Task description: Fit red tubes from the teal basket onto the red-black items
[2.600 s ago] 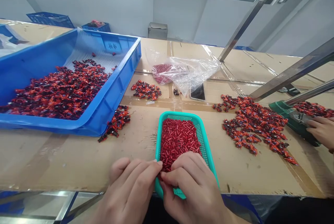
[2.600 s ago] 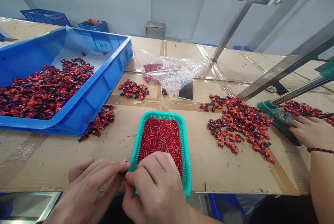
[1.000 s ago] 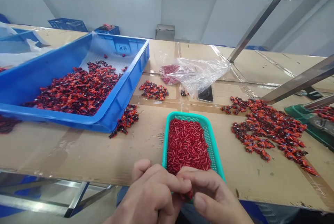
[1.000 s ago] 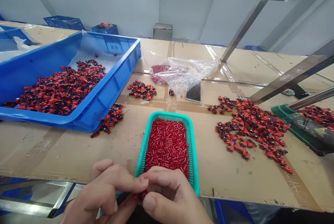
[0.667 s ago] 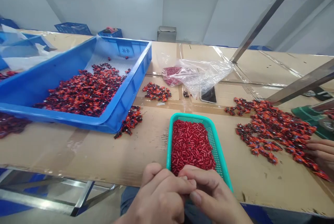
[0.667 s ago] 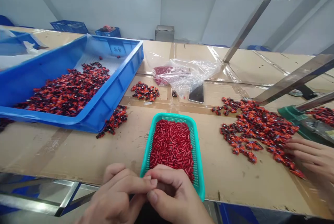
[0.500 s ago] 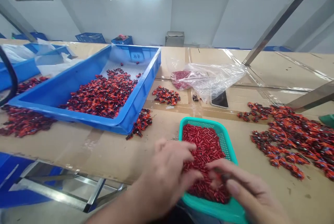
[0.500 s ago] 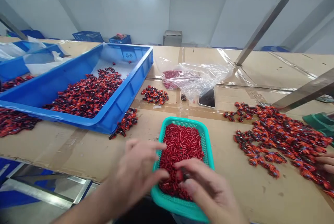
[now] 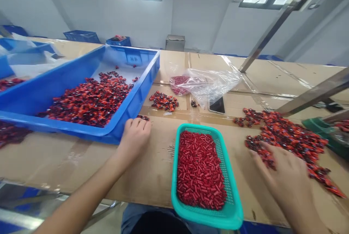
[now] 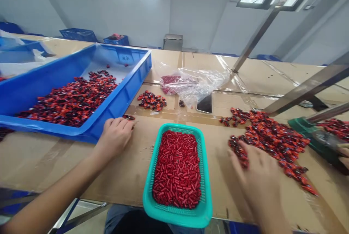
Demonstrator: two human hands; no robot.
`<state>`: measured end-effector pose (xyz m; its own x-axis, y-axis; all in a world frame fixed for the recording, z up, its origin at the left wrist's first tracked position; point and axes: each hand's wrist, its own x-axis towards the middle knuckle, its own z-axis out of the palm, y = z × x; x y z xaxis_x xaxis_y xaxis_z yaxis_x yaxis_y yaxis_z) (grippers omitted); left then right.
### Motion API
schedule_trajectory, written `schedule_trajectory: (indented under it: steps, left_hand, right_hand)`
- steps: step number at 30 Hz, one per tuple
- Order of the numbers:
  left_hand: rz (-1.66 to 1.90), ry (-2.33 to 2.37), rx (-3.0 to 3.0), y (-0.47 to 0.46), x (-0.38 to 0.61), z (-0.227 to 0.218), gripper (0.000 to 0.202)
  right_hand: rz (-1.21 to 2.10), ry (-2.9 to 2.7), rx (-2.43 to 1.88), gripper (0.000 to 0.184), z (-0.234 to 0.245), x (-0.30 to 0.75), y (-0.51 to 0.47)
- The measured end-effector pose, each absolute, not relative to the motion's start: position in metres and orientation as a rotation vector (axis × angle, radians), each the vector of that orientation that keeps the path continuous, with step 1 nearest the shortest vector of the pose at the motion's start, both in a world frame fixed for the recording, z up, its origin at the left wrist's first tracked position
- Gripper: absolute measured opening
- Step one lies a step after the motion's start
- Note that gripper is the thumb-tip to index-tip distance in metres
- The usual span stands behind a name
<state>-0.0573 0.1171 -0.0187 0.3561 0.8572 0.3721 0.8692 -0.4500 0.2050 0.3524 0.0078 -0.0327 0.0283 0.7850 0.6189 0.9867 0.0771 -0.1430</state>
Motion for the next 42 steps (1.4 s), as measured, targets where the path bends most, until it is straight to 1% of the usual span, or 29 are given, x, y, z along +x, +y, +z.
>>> schedule_trajectory:
  steps: [3, 5, 7, 9, 12, 14, 16, 19, 23, 26, 28, 31, 34, 35, 37, 39, 42]
  left_hand:
    - [-0.977, -1.553, -2.645, 0.105, -0.048, -0.013, 0.018]
    - [-1.155, -1.480, -2.724, 0.092, -0.039, -0.007, 0.018]
    - [-1.333, -1.441, -2.823, 0.076, -0.030, -0.002, 0.017]
    - [-1.601, -1.480, -2.936, 0.062, -0.022, 0.001, 0.016]
    - [-2.055, -1.619, -3.012, 0.043, -0.014, -0.001, 0.016]
    - [-2.202, -1.701, -2.983, 0.033, -0.011, -0.005, 0.015]
    - [-2.278, -1.735, -2.904, 0.024, -0.010, -0.008, 0.016]
    - [-2.261, -1.634, -2.823, 0.013, -0.008, -0.008, 0.020]
    - [-2.079, -1.424, -2.903, 0.006, -0.006, 0.001, 0.032]
    - [-2.017, -1.238, -2.938, 0.005, -0.004, 0.006, 0.040]
    - [-1.981, -1.152, -2.951, 0.005, -0.002, 0.007, 0.043]
    - [-1.945, -1.112, -2.961, 0.002, -0.001, 0.008, 0.043]
    - [-1.943, -1.138, -2.954, -0.002, -0.002, 0.010, 0.041]
    - [-1.937, -1.137, -2.951, -0.004, -0.002, 0.010, 0.041]
    - [-1.915, -1.131, -2.948, -0.006, -0.002, 0.008, 0.042]
    - [-1.900, -1.118, -2.913, -0.008, -0.001, 0.006, 0.040]
    - [-1.858, -1.129, -2.863, -0.010, -0.001, 0.005, 0.028]
  right_hand:
    - [-0.365, -2.071, -1.498, 0.031, -0.020, 0.305, 0.007]
    - [-0.218, -2.289, -1.369, 0.023, -0.018, 0.275, 0.009]
    - [-0.194, -2.386, -1.360, 0.020, -0.020, 0.251, 0.013]
    - [-0.227, -2.409, -1.417, 0.017, -0.024, 0.237, 0.018]
    - [-0.229, -2.440, -1.469, 0.024, -0.028, 0.232, 0.023]
    - [-0.224, -2.455, -1.472, 0.027, -0.029, 0.234, 0.025]
    - [-0.218, -2.461, -1.466, 0.025, -0.031, 0.237, 0.026]
    - [-0.214, -2.451, -1.470, 0.023, -0.036, 0.239, 0.025]
    - [-0.188, -2.388, -1.505, 0.027, -0.045, 0.237, 0.023]
    - [-0.126, -2.333, -1.499, 0.029, -0.046, 0.238, 0.023]
    - [-0.054, -2.298, -1.456, 0.028, -0.040, 0.239, 0.023]
    - [0.076, -2.246, -1.341, 0.020, -0.021, 0.239, 0.018]
    - [0.379, -2.053, -1.201, 0.010, 0.005, 0.234, 0.005]
    - [0.498, -1.956, -1.150, 0.011, 0.013, 0.231, -0.001]
    - [0.672, -1.799, -1.054, 0.019, 0.027, 0.224, -0.013]
    - [0.720, -1.781, -0.978, 0.029, 0.035, 0.218, -0.021]
    - [0.664, -1.880, -0.900, 0.037, 0.040, 0.214, -0.025]
